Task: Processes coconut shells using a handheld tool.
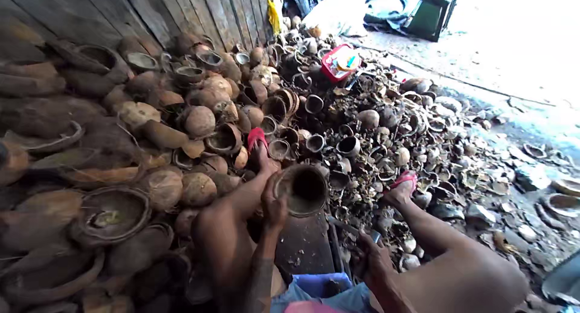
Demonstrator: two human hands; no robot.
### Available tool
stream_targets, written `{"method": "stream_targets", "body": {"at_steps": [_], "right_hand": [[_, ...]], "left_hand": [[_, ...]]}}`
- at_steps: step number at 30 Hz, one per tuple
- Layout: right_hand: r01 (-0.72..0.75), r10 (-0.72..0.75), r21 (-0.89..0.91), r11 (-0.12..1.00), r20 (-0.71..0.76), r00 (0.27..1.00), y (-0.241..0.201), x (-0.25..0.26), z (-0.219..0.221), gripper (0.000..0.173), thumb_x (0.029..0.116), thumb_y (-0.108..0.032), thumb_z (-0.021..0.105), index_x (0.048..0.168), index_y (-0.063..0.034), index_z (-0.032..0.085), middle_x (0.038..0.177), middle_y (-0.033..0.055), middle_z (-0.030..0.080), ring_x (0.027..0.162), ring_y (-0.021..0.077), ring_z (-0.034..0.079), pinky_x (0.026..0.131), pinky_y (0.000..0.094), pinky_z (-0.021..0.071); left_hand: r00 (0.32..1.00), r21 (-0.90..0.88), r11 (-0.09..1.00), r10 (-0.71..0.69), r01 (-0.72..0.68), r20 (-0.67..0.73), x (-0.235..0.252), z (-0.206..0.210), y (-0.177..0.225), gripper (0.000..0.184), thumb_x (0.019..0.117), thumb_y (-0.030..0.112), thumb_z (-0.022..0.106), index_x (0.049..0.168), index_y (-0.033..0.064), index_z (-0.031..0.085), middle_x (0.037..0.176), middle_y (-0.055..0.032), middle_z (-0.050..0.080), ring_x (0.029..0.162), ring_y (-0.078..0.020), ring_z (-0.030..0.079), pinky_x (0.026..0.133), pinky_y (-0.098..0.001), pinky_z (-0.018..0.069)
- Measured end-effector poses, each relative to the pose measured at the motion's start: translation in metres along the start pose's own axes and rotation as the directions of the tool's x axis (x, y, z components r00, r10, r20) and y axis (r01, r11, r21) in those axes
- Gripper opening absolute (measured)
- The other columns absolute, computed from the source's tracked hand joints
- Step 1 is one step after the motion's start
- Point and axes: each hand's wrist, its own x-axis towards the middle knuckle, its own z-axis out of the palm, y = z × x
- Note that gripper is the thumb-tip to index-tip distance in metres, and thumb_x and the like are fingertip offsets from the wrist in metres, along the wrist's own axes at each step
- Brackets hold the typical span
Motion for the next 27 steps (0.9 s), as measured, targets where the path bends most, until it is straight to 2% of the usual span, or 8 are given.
{"method": "stream_targets", "body": {"at_steps": [4,8,11,13,16,20,24,27], "right_hand": [[0.266,-0.261,-0.224,0.938,0.051,0.964,0.004,-0.001,0.000,0.011,0.0992,-0.009,0.062,0.106,-0.0007,0.061,0.058,0.0010,0.052,0.040,0.0081,0.045,0.039,0.0254,0.0450],[0.375,-0.360,-0.369,0.851,0.111,0.926,0.021,0.018,0.027,0.019,0.0947,-0.012,0.070,0.107,0.0024,0.065,0.064,0.0034,0.059,0.044,0.0098,0.049,0.042,0.0281,0.0473],[0.413,-0.400,-0.470,0.780,0.131,0.907,0.043,0.049,0.054,0.019,0.0931,-0.014,0.073,0.104,0.0016,0.068,0.067,0.0025,0.060,0.050,0.0082,0.052,0.049,0.0275,0.0485],[0.366,-0.372,-0.512,0.777,0.096,0.923,0.055,0.068,0.069,0.022,0.0933,-0.015,0.073,0.106,0.0020,0.067,0.068,0.0046,0.059,0.048,0.0103,0.050,0.047,0.0301,0.0481],[0.333,-0.398,-0.567,0.753,0.011,0.917,0.063,0.085,0.087,0.021,0.0884,-0.014,0.079,0.098,0.0008,0.067,0.069,0.0041,0.060,0.051,0.0098,0.052,0.051,0.0301,0.0488],[0.471,-0.511,-0.461,0.752,0.044,0.859,0.079,0.116,0.079,0.019,0.0780,-0.010,0.083,0.086,-0.0019,0.066,0.066,-0.0008,0.063,0.054,0.0036,0.057,0.055,0.0228,0.0524],[0.486,-0.487,-0.389,0.783,0.102,0.867,0.081,0.119,0.057,0.020,0.0783,-0.009,0.083,0.081,-0.0042,0.064,0.062,-0.0023,0.060,0.049,0.0042,0.053,0.049,0.0231,0.0493],[0.512,-0.502,-0.482,0.711,0.163,0.850,0.069,0.124,0.057,0.021,0.0768,-0.011,0.084,0.079,-0.0047,0.064,0.064,-0.0025,0.061,0.054,0.0035,0.056,0.055,0.0230,0.0519]], "left_hand": [[0.989,0.517,0.852,-0.134,0.081,0.066,-0.014,0.039,-0.065,0.058,0.0849,-0.003,0.057,0.142,0.0099,0.058,0.139,-0.0152,0.062,0.128,-0.0310,0.060,0.106,-0.0527,0.0482],[0.975,0.696,0.698,-0.220,0.169,-0.017,-0.015,0.061,-0.064,0.058,0.0862,0.002,0.062,0.143,0.0136,0.057,0.137,-0.0181,0.062,0.124,-0.0355,0.061,0.102,-0.0554,0.0497],[0.948,0.757,0.606,-0.313,0.244,-0.056,-0.001,0.073,-0.048,0.055,0.0872,0.011,0.066,0.141,0.0117,0.058,0.141,-0.0221,0.057,0.128,-0.0387,0.057,0.104,-0.0547,0.0484],[0.927,0.781,0.566,-0.374,0.264,-0.042,0.008,0.073,-0.046,0.054,0.0880,0.016,0.067,0.141,0.0096,0.057,0.144,-0.0227,0.053,0.132,-0.0384,0.054,0.108,-0.0528,0.0460],[0.947,0.768,0.606,-0.321,0.207,-0.002,0.013,0.065,-0.066,0.052,0.0838,0.012,0.066,0.135,0.0063,0.059,0.143,-0.0228,0.053,0.130,-0.0387,0.054,0.105,-0.0532,0.0471],[0.976,0.753,0.645,-0.216,0.132,0.013,0.019,0.061,-0.080,0.049,0.0797,0.013,0.063,0.128,0.0038,0.063,0.134,-0.0227,0.058,0.122,-0.0390,0.059,0.099,-0.0545,0.0491],[0.937,0.761,0.630,-0.338,0.156,0.088,0.020,0.053,-0.073,0.053,0.0828,0.014,0.064,0.134,0.0044,0.059,0.140,-0.0238,0.054,0.126,-0.0388,0.057,0.104,-0.0539,0.0470],[0.920,0.695,0.684,-0.382,0.222,0.082,0.023,0.051,-0.056,0.049,0.0846,0.008,0.064,0.133,-0.0009,0.059,0.135,-0.0275,0.057,0.124,-0.0406,0.057,0.103,-0.0551,0.0466]]}}
